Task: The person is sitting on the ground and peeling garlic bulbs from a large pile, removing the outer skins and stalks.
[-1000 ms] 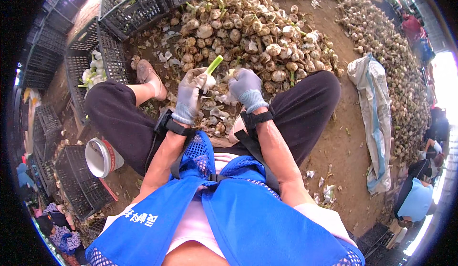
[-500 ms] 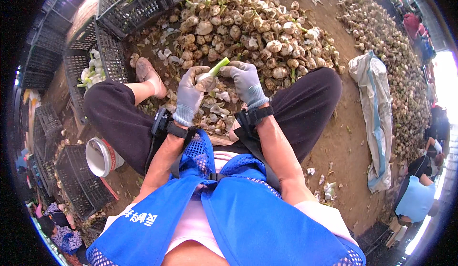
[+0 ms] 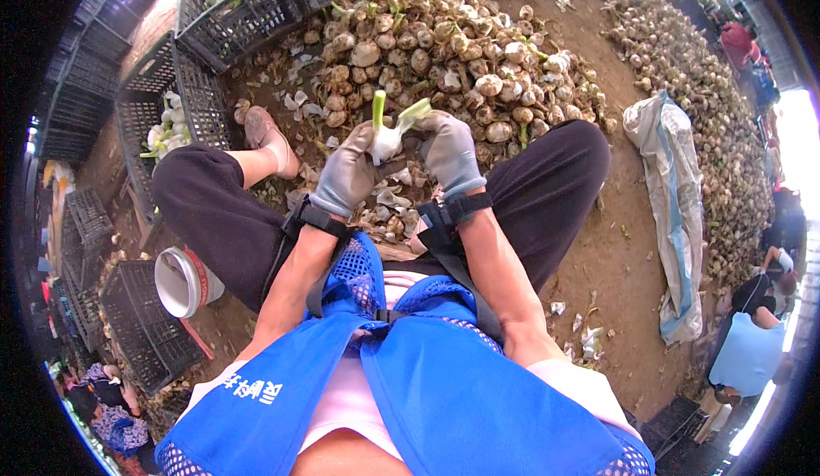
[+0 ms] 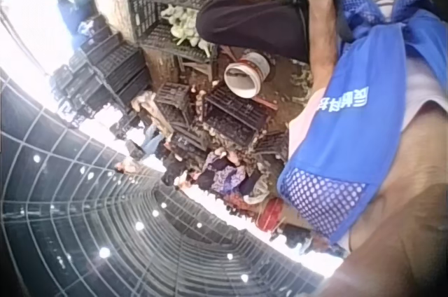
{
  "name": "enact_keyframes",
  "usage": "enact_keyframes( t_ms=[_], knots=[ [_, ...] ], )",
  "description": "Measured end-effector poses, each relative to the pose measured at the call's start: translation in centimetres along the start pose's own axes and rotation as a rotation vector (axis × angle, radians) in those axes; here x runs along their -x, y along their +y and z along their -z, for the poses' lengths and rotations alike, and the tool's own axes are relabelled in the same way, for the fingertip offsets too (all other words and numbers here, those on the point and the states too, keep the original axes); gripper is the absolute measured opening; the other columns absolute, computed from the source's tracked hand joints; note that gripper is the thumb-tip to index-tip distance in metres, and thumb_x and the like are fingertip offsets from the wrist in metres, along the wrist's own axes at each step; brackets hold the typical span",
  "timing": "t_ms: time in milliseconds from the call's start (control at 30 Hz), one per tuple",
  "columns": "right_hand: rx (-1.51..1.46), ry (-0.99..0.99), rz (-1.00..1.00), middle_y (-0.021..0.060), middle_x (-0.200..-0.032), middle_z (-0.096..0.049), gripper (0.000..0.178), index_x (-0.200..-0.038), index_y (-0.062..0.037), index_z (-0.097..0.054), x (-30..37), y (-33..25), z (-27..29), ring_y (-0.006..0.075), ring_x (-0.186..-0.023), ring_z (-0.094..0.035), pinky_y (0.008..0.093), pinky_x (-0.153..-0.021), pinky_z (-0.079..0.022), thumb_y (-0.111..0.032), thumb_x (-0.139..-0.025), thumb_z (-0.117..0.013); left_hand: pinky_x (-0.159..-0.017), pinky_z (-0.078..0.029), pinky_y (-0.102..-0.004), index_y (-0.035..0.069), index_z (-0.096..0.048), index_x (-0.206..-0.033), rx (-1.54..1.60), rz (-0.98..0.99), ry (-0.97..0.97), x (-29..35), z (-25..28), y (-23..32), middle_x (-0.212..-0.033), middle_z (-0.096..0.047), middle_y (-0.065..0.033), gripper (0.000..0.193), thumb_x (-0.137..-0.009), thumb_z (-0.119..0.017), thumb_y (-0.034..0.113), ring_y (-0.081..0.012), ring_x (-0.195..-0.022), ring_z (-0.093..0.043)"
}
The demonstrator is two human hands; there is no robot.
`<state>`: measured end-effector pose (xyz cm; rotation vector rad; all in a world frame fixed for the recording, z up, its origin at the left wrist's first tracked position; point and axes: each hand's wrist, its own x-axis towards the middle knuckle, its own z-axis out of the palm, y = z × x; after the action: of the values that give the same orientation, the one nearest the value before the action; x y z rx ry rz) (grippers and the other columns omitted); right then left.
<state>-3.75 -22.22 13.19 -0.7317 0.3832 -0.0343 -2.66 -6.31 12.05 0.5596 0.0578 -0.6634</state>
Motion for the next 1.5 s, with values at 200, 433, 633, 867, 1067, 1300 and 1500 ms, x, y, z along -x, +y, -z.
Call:
enact_keyframes(
  t_ms=[200, 433, 633, 867, 1067, 1300, 1500],
  knots=[
    [0.734, -0.249, 0.343, 0.0095, -0.08, -0.064, 0.014, -0.083, 0.0067, -0.061, 0.8, 1.6, -1.4, 0.0169, -0.071, -0.06, 0.0267, -0.067, -0.049, -0.001, -0.074, -0.055, -0.057, -0.052, -0.0304, 0.004, -0.052, -0.106, -0.451, -0.249, 0.44, -0.3, 0.7, -0.9, -0.097, -0.06, -0.011, 0.025, -0.089, -0.049, 0.021, -0.0168, -0.074, -0.06],
    [0.59, 0.108, -0.085, 0.0136, -0.085, -0.063, 0.026, -0.1, 0.0025, -0.059, -4.8, 0.2, 2.9, 0.022, -0.075, -0.06, 0.0374, -0.064, -0.051, -0.002, -0.076, -0.051, -0.054, -0.057, -0.0333, 0.004, -0.056, -0.091, 0.195, -0.06, -0.004, 0.1, 1.5, 0.7, -0.097, -0.061, -0.0203, 0.022, -0.086, -0.056, 0.026, -0.0292, -0.086, -0.063],
    [0.537, -0.156, -0.035, 0.0078, -0.089, -0.063, 0.025, -0.103, -0.0008, -0.058, -0.6, 1.6, -0.7, 0.0136, -0.072, -0.061, 0.0231, -0.059, -0.048, -0.015, -0.083, -0.057, -0.068, -0.052, -0.0283, 0.001, -0.058, -0.101, -0.17, -0.338, 0.29, 0.4, 1.0, 1.0, -0.094, -0.062, -0.0094, 0.033, -0.087, -0.056, 0.031, -0.0174, -0.081, -0.061],
    [0.592, -0.109, -0.22, 0.0069, -0.083, -0.062, 0.028, -0.103, -0.0003, -0.055, 1.6, 1.3, -3.9, 0.0121, -0.068, -0.06, 0.0248, -0.056, -0.05, -0.019, -0.083, -0.062, -0.066, -0.049, -0.023, -0.001, -0.057, -0.107, -0.354, -0.348, 0.303, 0.5, 0.2, 1.0, -0.096, -0.062, -0.0064, 0.033, -0.087, -0.057, 0.025, -0.0119, -0.078, -0.059],
    [0.273, -0.179, -0.306, 0.0093, -0.088, -0.063, 0.022, -0.104, -0.0004, -0.055, 0.9, 1.3, -2.0, 0.0172, -0.076, -0.062, 0.0285, -0.065, -0.054, -0.009, -0.084, -0.055, -0.062, -0.05, -0.0247, -0.001, -0.057, -0.099, -0.233, -0.309, 0.386, -0.1, 0.9, 0.9, -0.085, -0.062, -0.0069, 0.027, -0.086, -0.059, 0.023, -0.0129, -0.071, -0.059],
    [1.066, -0.105, 0.259, 0.0128, -0.093, -0.063, 0.037, -0.106, 0.0048, -0.056, 1.5, 2.7, -2.9, 0.0137, -0.078, -0.06, 0.0242, -0.068, -0.047, -0.002, -0.07, -0.063, -0.061, -0.05, -0.024, 0.001, -0.056, -0.092, -0.461, -0.522, 0.433, -0.8, 0.2, 0.6, -0.085, -0.06, -0.0037, 0.012, -0.084, -0.058, 0.008, -0.0123, -0.07, -0.059],
    [0.737, 0.091, 0.096, 0.0087, -0.08, -0.065, 0.027, -0.096, 0.005, -0.061, -0.6, 4.5, -1.2, 0.0119, -0.07, -0.059, 0.0241, -0.063, -0.048, 0.001, -0.069, -0.059, -0.066, -0.05, -0.0255, -0.001, -0.059, -0.089, -0.363, -0.486, 0.37, 0.0, -0.4, 0.8, -0.086, -0.062, -0.0094, 0.016, -0.085, -0.058, 0.014, -0.0154, -0.076, -0.06]
  ],
)
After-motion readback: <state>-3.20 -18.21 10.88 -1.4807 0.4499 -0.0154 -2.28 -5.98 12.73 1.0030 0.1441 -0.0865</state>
